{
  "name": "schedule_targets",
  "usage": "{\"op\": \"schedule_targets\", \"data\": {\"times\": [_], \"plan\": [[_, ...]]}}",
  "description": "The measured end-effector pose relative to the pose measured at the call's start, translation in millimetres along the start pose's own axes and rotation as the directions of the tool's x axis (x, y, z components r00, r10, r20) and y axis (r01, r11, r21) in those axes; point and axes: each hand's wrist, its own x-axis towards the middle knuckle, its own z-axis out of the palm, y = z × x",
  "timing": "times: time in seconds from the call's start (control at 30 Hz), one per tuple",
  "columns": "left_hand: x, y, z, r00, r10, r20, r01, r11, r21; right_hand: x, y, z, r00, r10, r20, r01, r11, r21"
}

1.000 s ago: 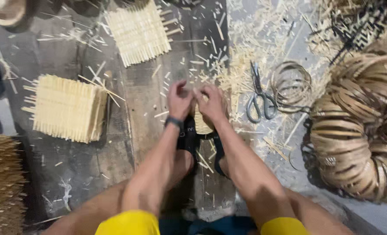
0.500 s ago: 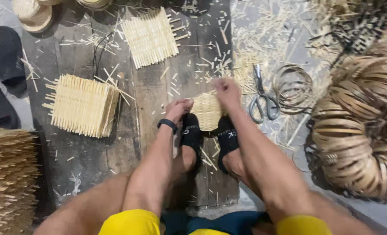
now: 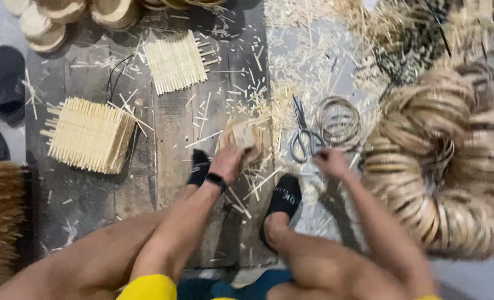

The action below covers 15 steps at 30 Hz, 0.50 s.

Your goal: The person sits on the floor of a bamboo workshop and assembles woven bamboo basket components. They use scissors to trim bamboo strips and rims, fit a woven bamboo panel into a round bamboo rim, press the rim into place, and stack the finished woven panels aside.

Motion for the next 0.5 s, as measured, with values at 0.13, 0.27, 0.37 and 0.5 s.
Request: {"op": "schedule_targets", "data": {"times": [0.13, 0.27, 0.37, 0.5], "plan": [[-27, -6, 6, 0.951, -0.297, 0.083, 0.283, 0.947, 0.15, 29, -6, 69, 0.836, -0.176, -0.519, 0.196, 0.98, -0.016], [-13, -5, 18, 0.897, -0.388, -0.211, 0.392, 0.92, -0.023, 47, -20, 69, 0.739, -0.257, -0.623, 0.132, 0.962, -0.24], [9, -10, 29, 0.897, -0.436, -0.076, 0.42, 0.892, -0.167, 72, -18, 58, 0.843, -0.117, -0.524, 0.084, 0.993, -0.087], [14, -18, 43, 0.937, -0.298, -0.181, 0.28, 0.952, -0.121, 87, 6, 47, 0.978, 0.087, -0.191, -0.105, 0.991, -0.087]]}}
